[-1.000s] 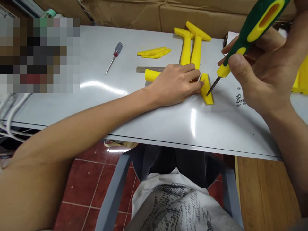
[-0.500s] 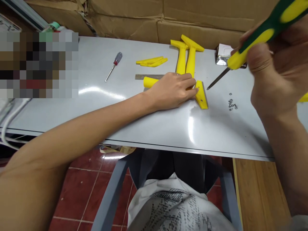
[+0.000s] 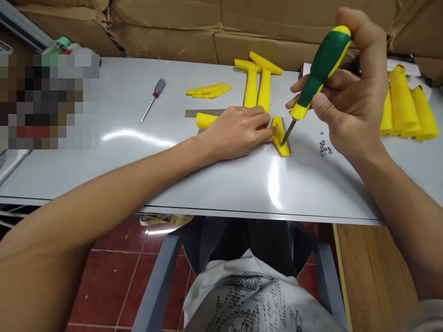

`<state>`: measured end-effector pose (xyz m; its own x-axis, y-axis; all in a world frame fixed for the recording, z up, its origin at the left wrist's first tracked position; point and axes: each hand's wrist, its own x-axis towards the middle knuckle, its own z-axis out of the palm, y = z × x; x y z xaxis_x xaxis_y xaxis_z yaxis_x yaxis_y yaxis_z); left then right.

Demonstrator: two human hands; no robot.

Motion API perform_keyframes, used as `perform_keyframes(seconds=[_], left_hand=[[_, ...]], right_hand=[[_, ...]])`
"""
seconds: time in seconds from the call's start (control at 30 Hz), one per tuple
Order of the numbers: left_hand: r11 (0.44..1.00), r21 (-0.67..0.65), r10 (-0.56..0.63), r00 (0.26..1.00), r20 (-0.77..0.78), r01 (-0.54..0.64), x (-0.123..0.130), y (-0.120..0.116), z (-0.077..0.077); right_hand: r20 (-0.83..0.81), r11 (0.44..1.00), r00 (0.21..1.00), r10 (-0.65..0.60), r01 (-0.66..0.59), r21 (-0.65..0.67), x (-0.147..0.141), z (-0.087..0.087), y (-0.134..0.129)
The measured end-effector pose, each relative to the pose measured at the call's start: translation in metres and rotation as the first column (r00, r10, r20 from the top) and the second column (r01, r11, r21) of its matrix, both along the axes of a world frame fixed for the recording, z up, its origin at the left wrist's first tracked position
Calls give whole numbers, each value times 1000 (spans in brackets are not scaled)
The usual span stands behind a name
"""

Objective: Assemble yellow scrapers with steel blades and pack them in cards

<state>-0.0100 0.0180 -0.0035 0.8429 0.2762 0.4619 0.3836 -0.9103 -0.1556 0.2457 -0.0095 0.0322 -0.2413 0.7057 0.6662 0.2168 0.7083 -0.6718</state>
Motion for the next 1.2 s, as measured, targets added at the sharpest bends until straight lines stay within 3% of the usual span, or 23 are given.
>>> perform_keyframes(seconds=[0.17, 0.63, 0.8, 0.93, 1.1, 1.2], left_hand=[[1000, 18, 14, 1000, -19, -14, 0, 0, 0], [1000, -21, 10, 1000, 4, -10, 1, 0, -1], [999, 32, 0, 1000, -10, 1, 1, -1, 2], [999, 47, 9, 1000, -22, -8, 0, -2, 4], [998, 64, 22, 999, -33, -20, 0, -2, 3], [1000, 12, 19, 1000, -13, -18, 0, -2, 2]], right_hand=[[2, 992, 999, 32, -32, 122, 0, -1, 4], [180, 991, 980, 86, -104, 90, -1, 17, -4], [138, 994, 987, 87, -94, 46, 0, 20, -12], [127, 991, 991, 40, -55, 124, -3, 14, -5], [61, 938, 988, -141, 114, 327, -8, 2, 7], [62, 937, 976, -210, 183, 297, -11, -1, 0]])
